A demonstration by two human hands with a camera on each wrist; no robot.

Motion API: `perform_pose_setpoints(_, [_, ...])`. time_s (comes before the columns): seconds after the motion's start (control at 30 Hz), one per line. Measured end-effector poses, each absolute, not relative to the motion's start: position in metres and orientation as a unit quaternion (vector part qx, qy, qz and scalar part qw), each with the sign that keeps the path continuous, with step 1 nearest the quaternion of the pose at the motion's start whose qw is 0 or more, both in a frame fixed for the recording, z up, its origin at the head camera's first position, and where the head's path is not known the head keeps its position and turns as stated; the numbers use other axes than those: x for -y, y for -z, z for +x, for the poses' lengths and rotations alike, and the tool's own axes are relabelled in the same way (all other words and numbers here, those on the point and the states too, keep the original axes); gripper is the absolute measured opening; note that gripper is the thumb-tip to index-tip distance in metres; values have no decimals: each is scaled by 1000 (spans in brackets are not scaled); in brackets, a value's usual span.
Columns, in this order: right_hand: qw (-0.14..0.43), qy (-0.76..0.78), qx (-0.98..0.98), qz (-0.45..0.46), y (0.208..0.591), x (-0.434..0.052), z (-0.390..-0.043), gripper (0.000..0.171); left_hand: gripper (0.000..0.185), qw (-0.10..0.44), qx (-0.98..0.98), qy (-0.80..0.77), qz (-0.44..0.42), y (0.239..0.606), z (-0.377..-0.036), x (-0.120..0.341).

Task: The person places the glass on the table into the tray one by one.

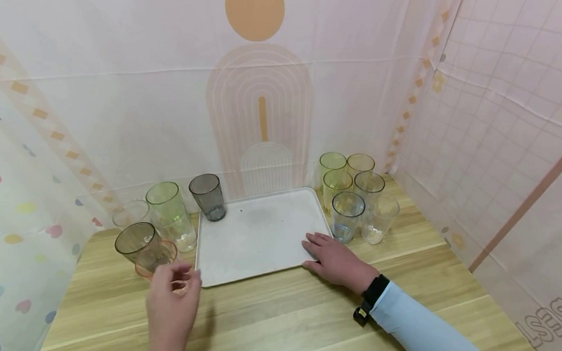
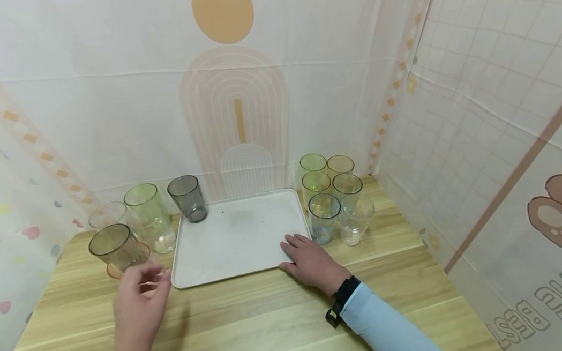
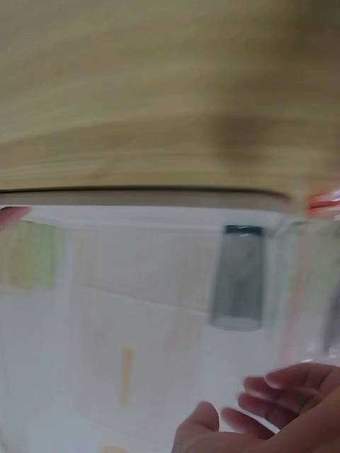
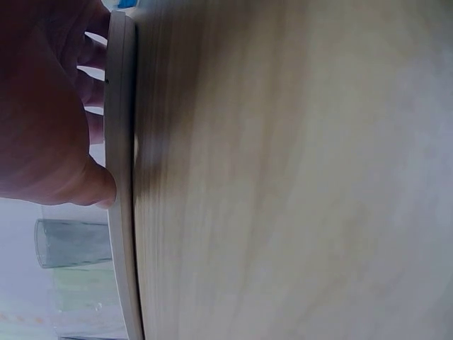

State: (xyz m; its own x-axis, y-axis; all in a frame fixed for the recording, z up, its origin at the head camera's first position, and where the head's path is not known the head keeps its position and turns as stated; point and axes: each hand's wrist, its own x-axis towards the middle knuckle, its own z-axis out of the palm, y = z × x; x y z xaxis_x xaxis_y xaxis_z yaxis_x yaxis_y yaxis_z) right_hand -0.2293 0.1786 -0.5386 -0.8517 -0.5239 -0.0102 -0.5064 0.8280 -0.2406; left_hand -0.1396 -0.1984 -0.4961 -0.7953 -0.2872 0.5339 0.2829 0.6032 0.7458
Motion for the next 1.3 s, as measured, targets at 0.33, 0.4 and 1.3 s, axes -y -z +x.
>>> perform_pose_setpoints(0.33, [42,118,-955,-269,534,-178,-226,64,47,358,817,440,103,507,-124,241])
perform_pose_setpoints(0.4, [41,117,-955,-269,534,-178,-226,64,67,338,824,438,125,509,-128,246])
perform_pose_setpoints(1.3, [41,124,-953,-273,534,-178,-226,63,104,233,824,495,147,523,-169,256])
